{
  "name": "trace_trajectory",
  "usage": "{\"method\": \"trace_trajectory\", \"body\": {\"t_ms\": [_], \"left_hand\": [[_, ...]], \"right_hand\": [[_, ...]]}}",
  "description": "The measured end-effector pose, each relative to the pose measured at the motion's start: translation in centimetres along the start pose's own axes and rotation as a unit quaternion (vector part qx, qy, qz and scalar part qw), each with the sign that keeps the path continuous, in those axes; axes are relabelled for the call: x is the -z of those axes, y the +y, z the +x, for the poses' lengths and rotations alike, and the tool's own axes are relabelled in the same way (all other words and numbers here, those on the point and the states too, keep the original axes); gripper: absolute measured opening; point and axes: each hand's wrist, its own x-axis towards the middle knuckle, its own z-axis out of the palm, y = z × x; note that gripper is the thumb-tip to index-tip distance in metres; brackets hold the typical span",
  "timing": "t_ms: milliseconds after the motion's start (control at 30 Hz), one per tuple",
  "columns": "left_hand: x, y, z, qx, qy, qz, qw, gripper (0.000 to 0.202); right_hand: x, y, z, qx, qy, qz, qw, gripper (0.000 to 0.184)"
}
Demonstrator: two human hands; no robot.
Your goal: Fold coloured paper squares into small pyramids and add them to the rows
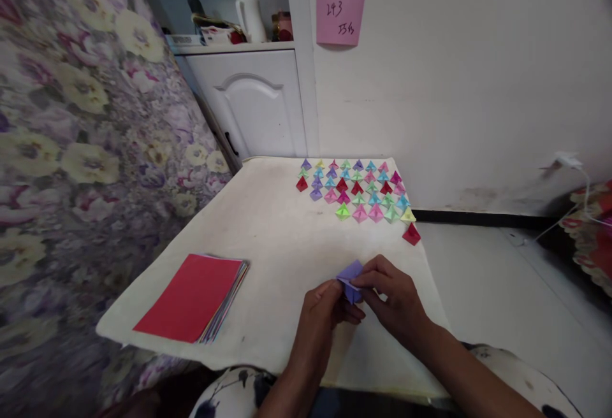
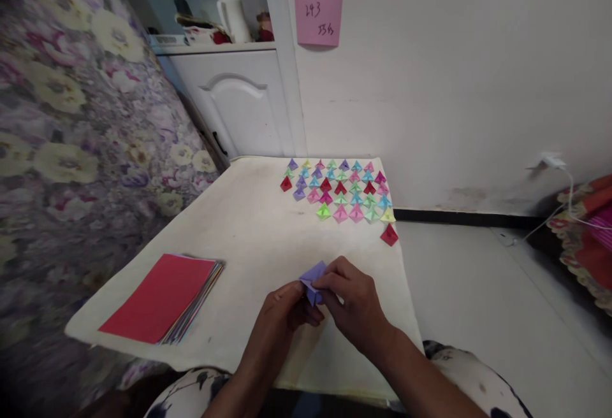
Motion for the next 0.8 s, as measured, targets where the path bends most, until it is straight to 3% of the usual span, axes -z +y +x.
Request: {"method": "trace_trajectory", "body": {"t_ms": [233,533,667,800], "left_hand": [[0.19,0.05,-0.11,-0.006,-0.003,-0.038,0.999,0.031],[0.69,0.21,0.12,0.001,0.009,-0.121,0.993,0.034],[0.69,0.4,0.14,0.0,0.029,-0.098,0.995,0.03],[0.64,0.52,0.13,-0.007,0.052,-0.057,0.997,0.03]], "right_hand": [[-0.02,-0.03,-0.48,0.085,-0.013,-0.107,0.99,0.027],[-0.63,-0.37,-0.59,0.116,-0.053,-0.192,0.973,0.043],[-0.91,-0.42,-0.77,0.109,-0.064,-0.169,0.977,0.044],[-0.71,-0.66,-0.92,0.063,-0.032,-0.034,0.997,0.038]]}}
